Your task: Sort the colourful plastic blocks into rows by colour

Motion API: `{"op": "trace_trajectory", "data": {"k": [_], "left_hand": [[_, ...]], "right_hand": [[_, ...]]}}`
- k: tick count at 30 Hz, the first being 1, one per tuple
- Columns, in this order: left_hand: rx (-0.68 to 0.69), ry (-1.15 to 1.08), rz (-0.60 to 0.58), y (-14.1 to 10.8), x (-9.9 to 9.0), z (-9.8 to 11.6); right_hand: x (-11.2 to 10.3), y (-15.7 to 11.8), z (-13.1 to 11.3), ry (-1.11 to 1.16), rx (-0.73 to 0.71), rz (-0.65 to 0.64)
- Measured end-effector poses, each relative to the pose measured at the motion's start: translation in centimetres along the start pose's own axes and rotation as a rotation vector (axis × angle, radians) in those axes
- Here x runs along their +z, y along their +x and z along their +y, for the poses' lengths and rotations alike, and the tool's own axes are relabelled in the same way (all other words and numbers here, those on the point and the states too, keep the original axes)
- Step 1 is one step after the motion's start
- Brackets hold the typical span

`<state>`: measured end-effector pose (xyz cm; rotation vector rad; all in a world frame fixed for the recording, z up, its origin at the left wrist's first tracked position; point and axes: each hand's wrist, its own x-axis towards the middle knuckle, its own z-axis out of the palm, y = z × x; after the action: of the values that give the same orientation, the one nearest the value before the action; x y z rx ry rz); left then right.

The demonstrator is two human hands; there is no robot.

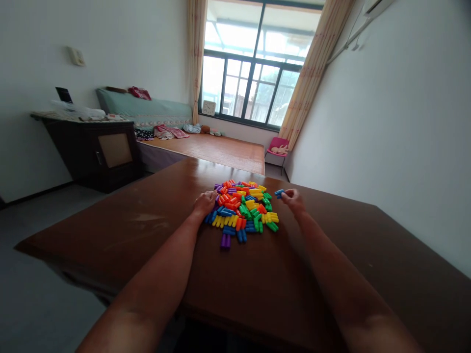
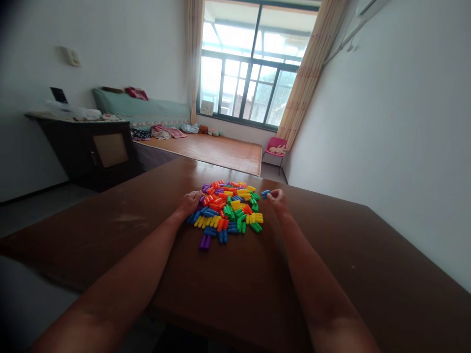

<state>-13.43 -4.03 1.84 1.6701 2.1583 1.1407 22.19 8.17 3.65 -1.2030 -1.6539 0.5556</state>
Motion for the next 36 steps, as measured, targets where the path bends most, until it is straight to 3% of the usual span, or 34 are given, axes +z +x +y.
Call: {"op": "trace_trajectory", "data": {"k": [2, 5, 8, 10, 13, 17, 20, 28, 36], "left_hand": [[-0.006, 0.008, 0.013, 0.2, 0.1, -0.1], [-0.012, 0.023, 0.022, 0.5, 0.2, -0.4], [0.009, 0.039, 0.002, 0.7, 0.3, -0.9], [0.039, 0.040, -0.015, 0.9, 0.4, -1.2], [0.070, 0.029, -0.023, 1.1, 0.4, -1.6], [0.077, 0.026, -0.019, 1.3, 0.5, -1.9], [0.070, 0.029, -0.022, 1.4, 0.6, -1.9], [0.042, 0.037, -0.012, 1.1, 0.5, -1.6], [0.020, 0.034, -0.010, 0.8, 0.3, -1.0]], "right_hand": [[-3.5, -0.4, 2.9, 0.004, 0.121, 0.087], [-7.9, -1.3, 6.8, -0.262, 0.203, 0.131], [-10.3, -1.5, 9.0, -0.483, 0.217, 0.137], [-10.9, -1.3, 9.5, -0.477, 0.227, 0.175], [-10.7, -1.2, 9.4, -0.299, 0.178, 0.149], [-10.1, -1.6, 8.8, -0.076, 0.118, -0.143], [-10.0, -1.9, 8.5, -0.058, 0.112, -0.245], [-8.9, -1.9, 8.9, -0.233, 0.086, -0.141], [-6.6, -2.6, 7.3, -0.414, -0.026, -0.187]]}}
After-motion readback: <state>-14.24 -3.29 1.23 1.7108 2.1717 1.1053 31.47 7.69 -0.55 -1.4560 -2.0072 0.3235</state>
